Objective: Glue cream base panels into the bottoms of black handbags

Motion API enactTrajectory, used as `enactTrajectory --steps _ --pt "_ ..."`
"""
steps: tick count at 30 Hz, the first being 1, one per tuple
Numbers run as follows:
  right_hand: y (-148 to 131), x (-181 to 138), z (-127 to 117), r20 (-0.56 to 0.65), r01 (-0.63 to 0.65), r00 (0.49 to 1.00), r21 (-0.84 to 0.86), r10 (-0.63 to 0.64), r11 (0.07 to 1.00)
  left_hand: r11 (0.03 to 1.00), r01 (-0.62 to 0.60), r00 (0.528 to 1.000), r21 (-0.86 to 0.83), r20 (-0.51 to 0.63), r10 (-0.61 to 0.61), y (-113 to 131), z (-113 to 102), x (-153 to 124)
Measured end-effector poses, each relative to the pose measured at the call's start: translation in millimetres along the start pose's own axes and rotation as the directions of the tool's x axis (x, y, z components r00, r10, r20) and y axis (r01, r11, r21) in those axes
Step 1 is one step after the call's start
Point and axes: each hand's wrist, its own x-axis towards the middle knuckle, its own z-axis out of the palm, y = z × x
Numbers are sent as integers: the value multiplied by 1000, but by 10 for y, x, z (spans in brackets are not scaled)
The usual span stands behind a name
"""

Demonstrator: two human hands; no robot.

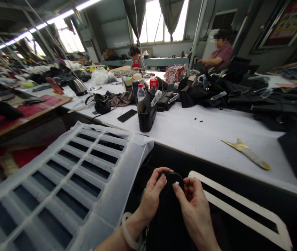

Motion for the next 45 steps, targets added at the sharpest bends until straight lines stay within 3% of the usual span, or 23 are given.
enactTrajectory --steps 2,5,9,14,17,23,30,34,40,42,45 --pt "-29 20 -10 60 -20 998 29 18 999 1000 -7 1000 4 14 7 4 -10 -28" --pt "12 -16 -28 44 -51 998 88 47 995 988 -58 998 143 40 53 -41 -33 -160" --pt "131 -90 -69 -70 -40 997 -66 35 997 951 -42 998 307 52 27 -161 -20 -408" --pt "187 -101 -101 -129 -82 990 -177 60 981 886 -131 989 445 -8 150 -113 51 -497" --pt "225 -73 -92 -135 -121 985 -107 106 987 877 -184 978 444 -11 210 13 90 -461" --pt "304 -48 -103 -172 -70 984 -102 52 992 877 -215 968 431 -28 251 103 121 -435" --pt "43 5 -147 -78 -52 996 -284 32 957 898 -153 979 412 -61 195 120 131 -403" --pt "-92 -36 -73 -89 51 992 -390 -93 919 930 -85 983 358 -124 138 134 152 -386" --pt "-130 100 -158 94 197 980 -434 -174 879 951 -55 986 305 -135 100 137 134 -322" --pt "-190 230 -263 260 302 945 -461 -199 835 960 -58 989 275 -115 92 140 122 -297" --pt "-345 383 -399 505 397 853 -468 -130 789 969 -50 993 243 -96 75 141 125 -295"
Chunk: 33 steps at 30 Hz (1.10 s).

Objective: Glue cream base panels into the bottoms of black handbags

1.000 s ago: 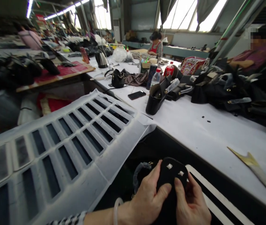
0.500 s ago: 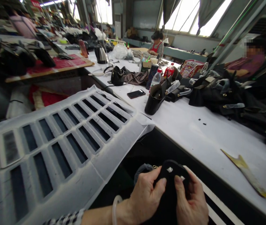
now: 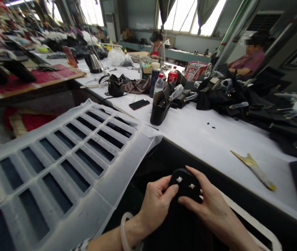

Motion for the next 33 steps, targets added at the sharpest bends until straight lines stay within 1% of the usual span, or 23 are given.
enactTrajectory --steps 2,6,8,11,13,15,16,17,18,19,20,21,22,24,25,26,27,28,29,30,31,32,33 --pt "-57 32 -109 106 5 994 -34 -1 999 1000 13 1000 -8 6 -13 -1 12 -24" --pt "-181 80 -187 210 20 978 -104 3 994 998 54 998 -27 28 -54 -9 23 -68" --pt "-192 103 -192 229 30 973 -100 -6 995 997 68 997 -49 37 -66 -11 12 -65" --pt "-139 142 -212 239 44 971 -82 -23 996 995 75 996 -71 54 -71 -12 -10 -43" --pt "-85 187 -247 259 49 966 -118 -17 992 993 86 994 -76 74 -81 -15 -13 -29" --pt "-49 256 -292 279 88 960 -176 -36 980 992 98 991 -82 101 -90 -21 -2 -18" --pt "-44 296 -312 306 126 950 -189 -63 974 991 101 989 -93 115 -90 -27 6 -15" --pt "-49 335 -326 357 164 930 -177 -92 970 988 103 988 -113 128 -89 -36 12 -17" --pt "-61 372 -332 429 187 896 -140 -111 972 983 108 986 -146 141 -88 -49 12 -25" --pt "-78 401 -331 498 176 860 -83 -112 981 974 120 983 -192 159 -90 -66 1 -42" --pt "-94 424 -323 553 125 828 -16 -95 992 960 140 978 -242 186 -96 -89 -24 -69" --pt "-105 439 -314 586 45 807 53 -68 998 943 164 970 -290 223 -100 -118 -67 -109" --pt "-109 448 -310 599 -45 800 122 -37 991 926 190 959 -325 265 -104 -152 -131 -161" --pt "-92 462 -343 587 -212 809 247 28 946 917 224 935 -331 339 -106 -231 -316 -293" --pt "-76 470 -389 578 -276 814 291 61 916 924 221 931 -313 349 -105 -271 -430 -366" --pt "-60 479 -454 567 -328 818 321 97 889 936 204 939 -288 329 -103 -308 -551 -436" --pt "-48 485 -532 534 -365 834 350 136 863 945 170 958 -280 271 -92 -339 -671 -497" --pt "-46 485 -613 476 -388 860 383 181 838 951 128 980 -282 186 -77 -359 -781 -544" --pt "-56 472 -682 400 -402 887 424 231 811 953 76 995 -294 90 -51 -366 -874 -573" --pt "-81 440 -726 312 -412 905 477 289 776 951 16 1000 -309 -5 -19 -358 -944 -579" --pt "-117 386 -729 221 -422 906 540 362 728 947 -49 996 -317 -84 23 -334 -986 -563" --pt "-163 307 -682 128 -421 889 602 439 678 940 -117 987 -320 -141 75 -293 -1000 -526" --pt "-211 204 -582 27 -394 867 649 498 650 931 -177 978 -319 -162 131 -238 -987 -472"
